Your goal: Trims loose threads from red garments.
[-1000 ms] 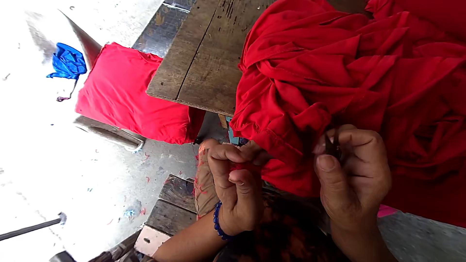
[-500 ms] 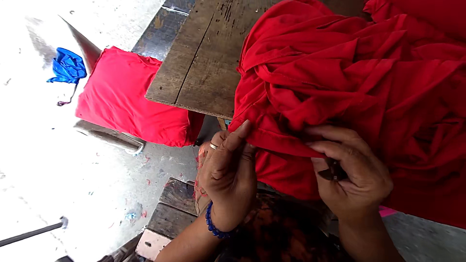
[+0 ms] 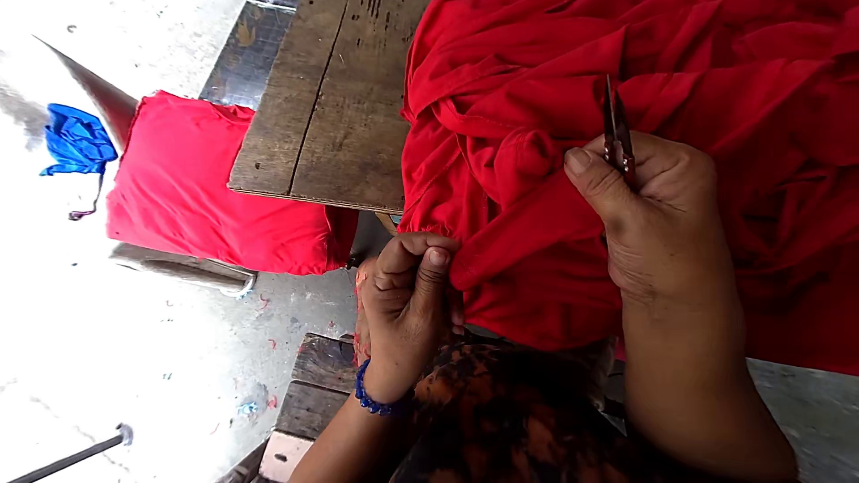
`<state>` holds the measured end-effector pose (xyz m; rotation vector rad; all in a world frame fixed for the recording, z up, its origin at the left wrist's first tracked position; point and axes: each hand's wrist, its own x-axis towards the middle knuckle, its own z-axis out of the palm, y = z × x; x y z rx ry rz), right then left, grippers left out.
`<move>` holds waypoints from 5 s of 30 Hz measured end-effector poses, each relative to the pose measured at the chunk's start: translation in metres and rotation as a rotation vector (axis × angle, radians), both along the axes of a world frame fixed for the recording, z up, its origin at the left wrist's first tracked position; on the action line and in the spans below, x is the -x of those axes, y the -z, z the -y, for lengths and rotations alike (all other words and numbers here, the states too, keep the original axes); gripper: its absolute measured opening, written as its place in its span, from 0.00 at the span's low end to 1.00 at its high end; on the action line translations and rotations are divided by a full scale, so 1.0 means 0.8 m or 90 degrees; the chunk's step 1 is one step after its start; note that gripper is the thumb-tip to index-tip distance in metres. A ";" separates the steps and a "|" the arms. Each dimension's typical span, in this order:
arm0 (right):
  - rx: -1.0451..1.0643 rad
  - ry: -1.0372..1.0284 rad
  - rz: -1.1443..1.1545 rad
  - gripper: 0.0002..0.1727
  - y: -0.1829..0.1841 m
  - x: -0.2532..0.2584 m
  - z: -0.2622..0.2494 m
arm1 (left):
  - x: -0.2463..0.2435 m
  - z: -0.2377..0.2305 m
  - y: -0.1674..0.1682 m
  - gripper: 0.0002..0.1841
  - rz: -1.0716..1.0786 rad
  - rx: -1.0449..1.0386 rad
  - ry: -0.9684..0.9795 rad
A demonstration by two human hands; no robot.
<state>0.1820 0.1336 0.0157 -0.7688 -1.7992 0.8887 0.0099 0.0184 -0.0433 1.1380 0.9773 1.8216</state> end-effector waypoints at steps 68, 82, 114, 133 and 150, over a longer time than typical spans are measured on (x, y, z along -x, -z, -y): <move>-0.098 0.043 0.171 0.12 0.012 -0.030 0.121 | -0.016 0.037 -0.012 0.17 0.047 -0.071 0.072; -0.148 -0.011 0.032 0.36 0.037 0.004 0.096 | 0.001 0.048 -0.037 0.24 0.133 -0.029 0.139; -0.036 0.043 -0.240 0.11 0.013 -0.045 0.052 | -0.032 -0.126 -0.058 0.57 -0.748 -0.228 -0.124; -0.088 0.498 0.519 0.45 0.029 -0.253 0.068 | 0.001 -0.214 -0.116 0.48 -1.097 -0.177 0.262; -0.244 0.096 0.470 0.07 -0.104 -0.269 -0.088 | 0.016 -0.241 -0.156 0.16 -0.812 -0.154 0.279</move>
